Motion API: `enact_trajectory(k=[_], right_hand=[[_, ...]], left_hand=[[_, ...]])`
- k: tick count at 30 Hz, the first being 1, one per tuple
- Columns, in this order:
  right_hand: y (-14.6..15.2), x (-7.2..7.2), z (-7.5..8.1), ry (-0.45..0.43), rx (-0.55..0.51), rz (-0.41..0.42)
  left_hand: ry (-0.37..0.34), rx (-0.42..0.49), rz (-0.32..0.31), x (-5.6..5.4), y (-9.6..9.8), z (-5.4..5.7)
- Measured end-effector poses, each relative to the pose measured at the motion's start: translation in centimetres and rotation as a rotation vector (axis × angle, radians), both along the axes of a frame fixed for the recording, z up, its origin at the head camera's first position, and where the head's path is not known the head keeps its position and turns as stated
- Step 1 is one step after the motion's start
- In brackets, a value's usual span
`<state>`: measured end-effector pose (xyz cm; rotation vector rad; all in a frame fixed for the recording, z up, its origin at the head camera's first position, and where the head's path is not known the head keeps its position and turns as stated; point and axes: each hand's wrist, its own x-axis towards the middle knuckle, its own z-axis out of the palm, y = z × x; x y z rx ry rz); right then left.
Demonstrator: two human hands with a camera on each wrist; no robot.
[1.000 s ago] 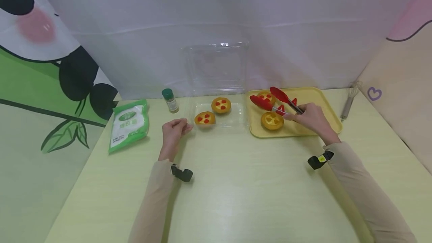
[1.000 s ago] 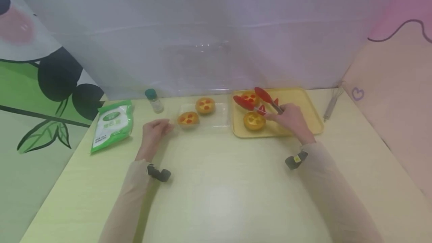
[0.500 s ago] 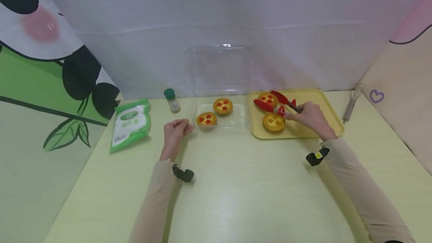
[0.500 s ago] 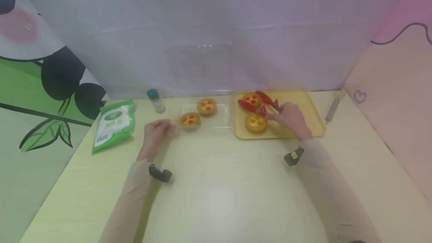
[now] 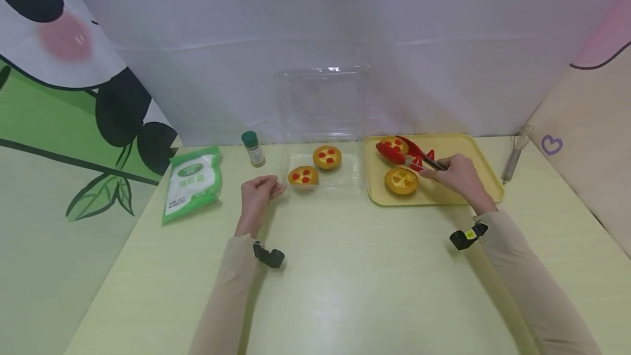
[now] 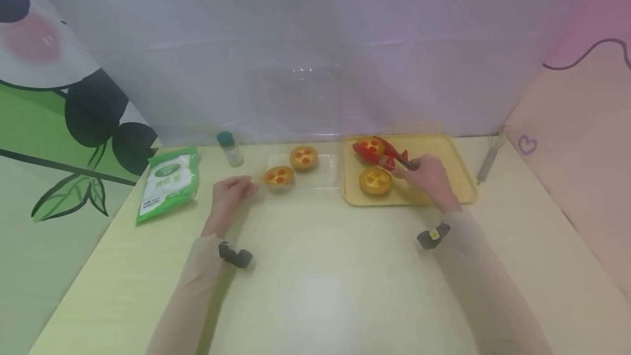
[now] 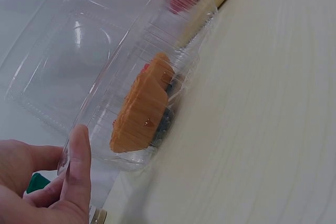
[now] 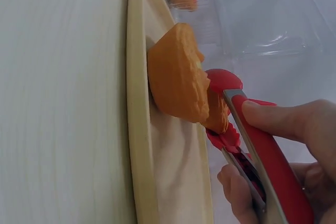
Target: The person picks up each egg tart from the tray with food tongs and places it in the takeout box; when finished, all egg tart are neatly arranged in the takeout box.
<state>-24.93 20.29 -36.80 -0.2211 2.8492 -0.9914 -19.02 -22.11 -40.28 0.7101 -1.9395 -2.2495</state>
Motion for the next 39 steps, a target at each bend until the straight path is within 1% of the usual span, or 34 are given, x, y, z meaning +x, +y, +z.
enact_trajectory(k=[3, 9, 12, 16, 24, 28, 31, 39], right_hand=[[0.3, 0.5, 0.2, -0.011, -0.032, -0.008], [0.5, 1.4, 1.1, 0.010, -0.052, -0.014], [0.3, 1.9, 1.6, 0.024, -0.055, -0.007], [-0.5, 2.6, 2.2, 0.032, -0.057, 0.023], [-3.1, 4.0, 2.9, 0.057, -0.048, 0.122], [-4.4, 4.2, 2.8, 0.029, -0.040, 0.151], [-5.4, 4.1, 2.6, 0.008, -0.032, 0.168], [-6.9, 3.6, 2.4, 0.015, -0.023, 0.223]], left_hand=[[0.002, 0.000, -0.002, 0.1, 0.0, -0.1], [0.018, 0.013, -0.001, 0.0, -0.1, -0.4], [0.017, 0.011, -0.002, -0.1, -0.1, -0.3], [0.018, 0.018, 0.001, -0.1, -0.1, -0.2], [0.034, 0.025, 0.005, 0.0, 0.0, -0.3], [0.026, 0.013, 0.008, 0.0, 0.1, -0.3], [0.027, 0.008, 0.009, 0.1, 0.0, -0.3], [0.044, 0.018, 0.000, 0.2, -0.1, -0.3]])
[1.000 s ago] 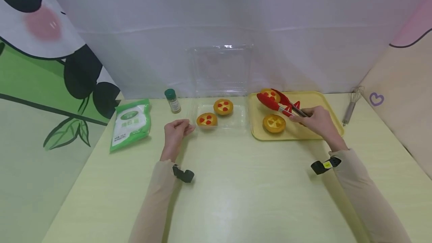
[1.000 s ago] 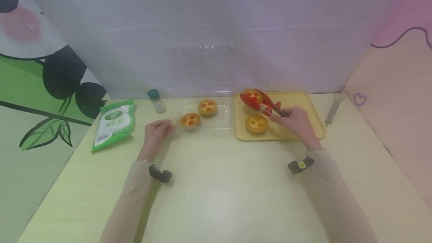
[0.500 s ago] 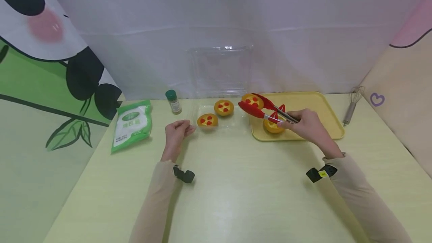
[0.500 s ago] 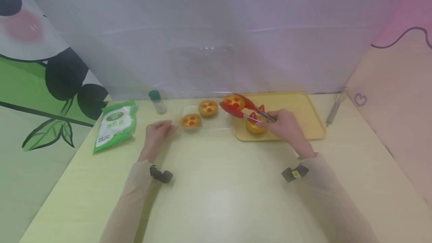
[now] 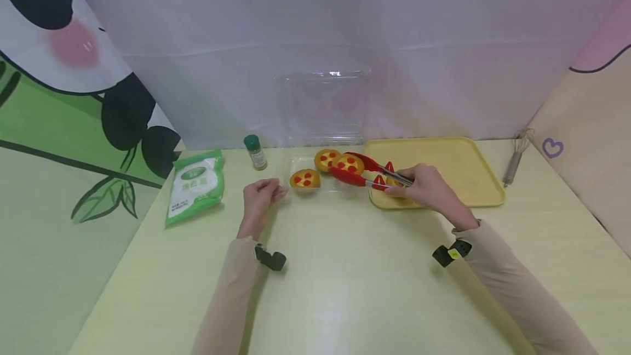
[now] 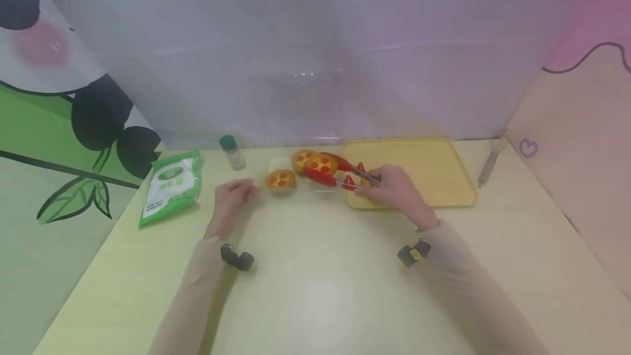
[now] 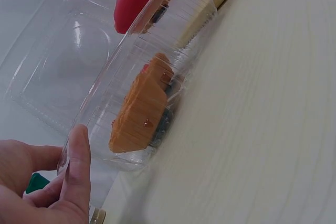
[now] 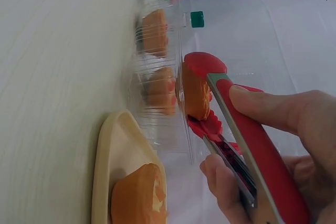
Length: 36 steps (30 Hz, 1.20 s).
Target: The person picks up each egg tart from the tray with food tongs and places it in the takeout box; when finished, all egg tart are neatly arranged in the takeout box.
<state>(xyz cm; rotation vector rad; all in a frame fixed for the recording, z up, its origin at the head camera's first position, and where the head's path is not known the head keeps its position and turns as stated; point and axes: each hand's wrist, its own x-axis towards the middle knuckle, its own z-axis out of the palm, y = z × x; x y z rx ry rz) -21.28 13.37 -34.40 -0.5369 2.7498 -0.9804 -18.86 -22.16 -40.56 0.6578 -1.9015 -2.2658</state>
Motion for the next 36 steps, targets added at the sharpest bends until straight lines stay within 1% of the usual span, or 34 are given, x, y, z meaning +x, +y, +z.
enact_trajectory(k=[3, 7, 12, 16, 22, 26, 29, 33, 36], right_hand=[[-0.4, -0.1, 0.2, 0.009, 0.015, 0.034], [-1.1, -0.4, 0.8, 0.038, 0.074, 0.065], [-2.2, -0.6, 1.6, 0.067, 0.174, 0.055], [-3.1, -0.9, 1.7, 0.098, 0.225, 0.041], [-3.9, -1.2, 1.0, 0.120, 0.226, 0.044], [-4.1, -1.1, 1.0, 0.130, 0.226, 0.058], [-4.2, -1.2, 1.6, 0.120, 0.240, 0.053], [-4.2, -1.4, 2.5, 0.100, 0.292, 0.038], [-4.4, -1.6, 3.0, 0.114, 0.332, 0.044]], left_hand=[[-0.007, -0.008, 0.000, 0.0, 0.0, -0.1], [-0.013, -0.021, -0.001, -0.1, 0.1, 0.0], [-0.010, -0.019, -0.001, -0.1, 0.1, -0.1], [-0.003, -0.011, 0.003, -0.1, 0.1, -0.1], [-0.005, -0.015, -0.003, 0.0, 0.0, 0.0], [0.005, -0.005, -0.004, 0.0, 0.1, 0.0], [0.017, 0.000, -0.005, 0.0, 0.1, 0.1], [0.017, 0.000, -0.008, 0.0, 0.2, 0.1], [0.007, -0.001, -0.008, 0.0, 0.2, 0.0]])
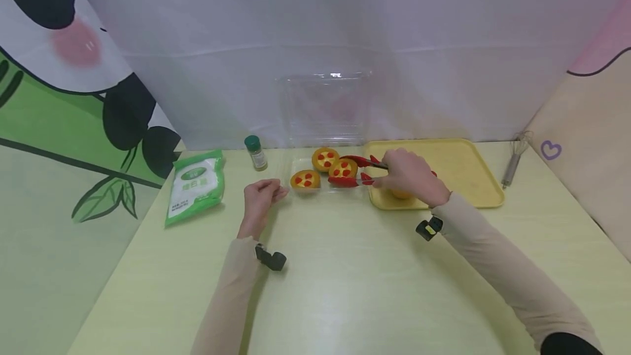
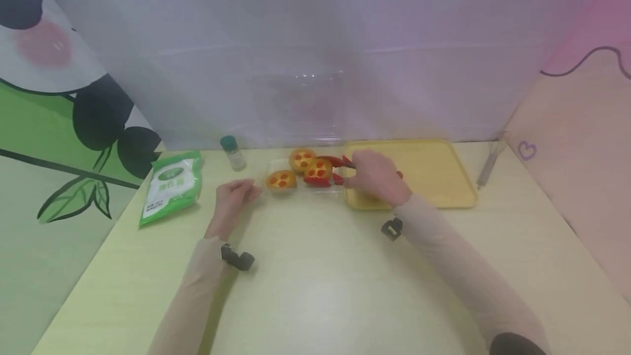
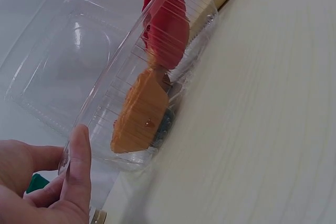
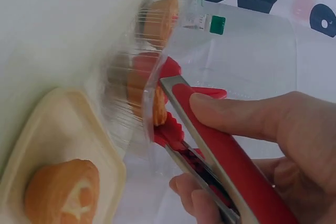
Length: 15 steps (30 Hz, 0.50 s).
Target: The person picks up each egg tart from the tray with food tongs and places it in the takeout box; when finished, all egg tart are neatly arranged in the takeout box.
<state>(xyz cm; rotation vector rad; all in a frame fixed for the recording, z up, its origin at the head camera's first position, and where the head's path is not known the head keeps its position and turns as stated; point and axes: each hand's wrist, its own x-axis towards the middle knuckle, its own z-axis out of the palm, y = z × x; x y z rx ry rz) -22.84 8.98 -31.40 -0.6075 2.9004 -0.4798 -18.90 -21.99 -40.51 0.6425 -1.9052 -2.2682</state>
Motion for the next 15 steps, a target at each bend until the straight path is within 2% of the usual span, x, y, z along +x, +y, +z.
enact_trajectory(k=[6, 11, 15], right_hand=[[-0.68, -0.25, 0.18, 0.030, 0.047, 0.009], [-0.91, -0.47, -0.27, -0.011, 0.034, 0.018], [-0.90, -0.47, -0.01, -0.030, 0.033, 0.022]], left_hand=[[0.007, 0.010, -0.002, -0.02, 0.10, -0.02], [0.009, 0.013, 0.002, -0.07, 0.10, -0.05], [0.006, 0.017, 0.010, -0.05, 0.02, -0.06]])
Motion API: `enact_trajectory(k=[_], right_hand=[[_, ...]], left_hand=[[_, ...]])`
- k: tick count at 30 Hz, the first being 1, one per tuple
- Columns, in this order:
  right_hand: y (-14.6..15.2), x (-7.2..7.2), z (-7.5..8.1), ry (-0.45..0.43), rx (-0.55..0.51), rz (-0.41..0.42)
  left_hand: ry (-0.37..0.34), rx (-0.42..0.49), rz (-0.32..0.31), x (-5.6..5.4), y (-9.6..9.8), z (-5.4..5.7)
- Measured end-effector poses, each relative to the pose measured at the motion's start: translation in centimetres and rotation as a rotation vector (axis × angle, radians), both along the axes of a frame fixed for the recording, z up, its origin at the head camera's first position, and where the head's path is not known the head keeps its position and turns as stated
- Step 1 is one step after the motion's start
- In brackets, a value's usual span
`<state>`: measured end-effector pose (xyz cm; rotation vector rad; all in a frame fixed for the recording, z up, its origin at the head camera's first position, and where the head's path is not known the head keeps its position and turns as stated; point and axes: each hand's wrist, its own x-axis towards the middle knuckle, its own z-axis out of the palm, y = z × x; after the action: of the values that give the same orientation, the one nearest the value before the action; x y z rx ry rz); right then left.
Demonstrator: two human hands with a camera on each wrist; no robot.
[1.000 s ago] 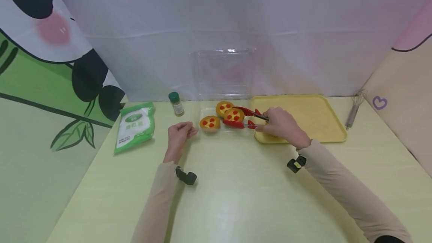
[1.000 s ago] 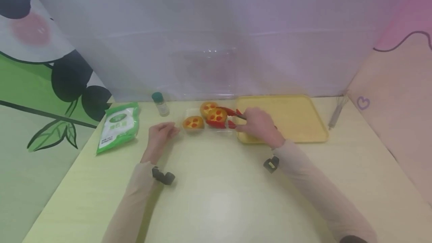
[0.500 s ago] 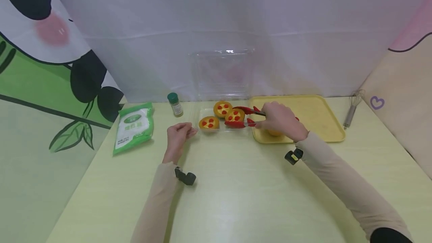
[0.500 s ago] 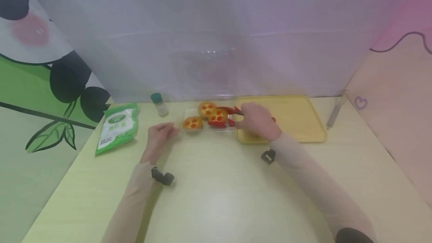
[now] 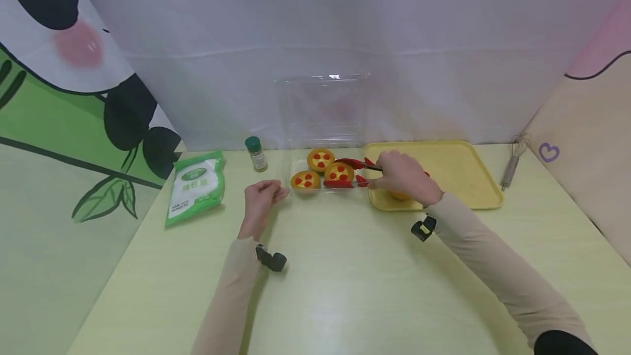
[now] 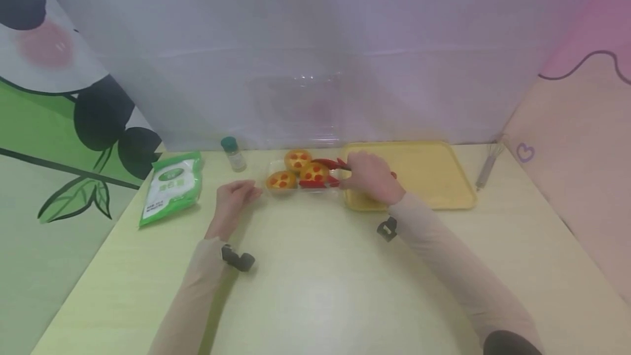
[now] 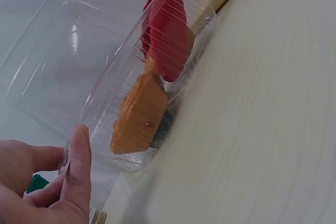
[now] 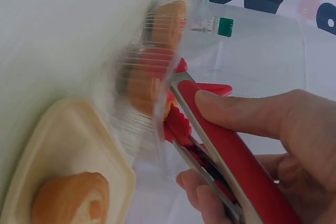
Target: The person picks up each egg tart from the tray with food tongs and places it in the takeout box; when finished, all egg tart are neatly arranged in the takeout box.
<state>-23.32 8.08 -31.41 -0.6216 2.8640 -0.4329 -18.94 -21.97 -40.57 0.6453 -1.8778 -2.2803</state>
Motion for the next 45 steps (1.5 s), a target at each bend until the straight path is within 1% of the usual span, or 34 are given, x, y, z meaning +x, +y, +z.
enact_trajectory(k=[2, 5, 9, 14, 19, 29, 33, 39, 43, 45], right_hand=[[0.0, 0.0, 0.3, 0.014, 0.008, -0.001], [0.0, -0.1, 0.7, 0.058, 0.040, -0.003], [0.1, -0.4, 0.7, 0.107, 0.086, -0.001], [0.1, -0.9, 0.0, 0.125, 0.088, -0.007], [0.0, -1.2, -0.8, 0.174, 0.071, -0.003], [-0.2, -1.2, -1.3, 0.246, 0.095, -0.004], [-0.1, -1.2, -1.5, 0.242, 0.078, -0.004], [1.0, -1.1, -1.5, 0.212, 0.014, -0.014], [2.2, -1.1, -1.3, 0.168, -0.043, -0.013], [2.9, -1.1, -1.2, 0.122, -0.097, -0.015]], left_hand=[[-0.002, 0.002, -0.001, 0.1, 0.0, 0.0], [-0.003, 0.004, 0.000, 0.2, 0.0, 0.0], [-0.007, 0.001, -0.002, 0.3, 0.0, 0.0], [-0.014, -0.007, -0.007, 0.3, 0.1, -0.1], [-0.024, -0.018, -0.010, 0.2, 0.1, -0.1], [-0.001, -0.008, -0.012, 0.2, 0.1, 0.0], [-0.003, -0.003, -0.008, 0.2, 0.2, 0.1], [-0.005, -0.005, -0.002, 0.3, 0.2, 0.1], [0.002, 0.001, -0.012, 0.3, 0.2, 0.1], [0.008, 0.006, -0.013, 0.3, 0.1, 0.0]])
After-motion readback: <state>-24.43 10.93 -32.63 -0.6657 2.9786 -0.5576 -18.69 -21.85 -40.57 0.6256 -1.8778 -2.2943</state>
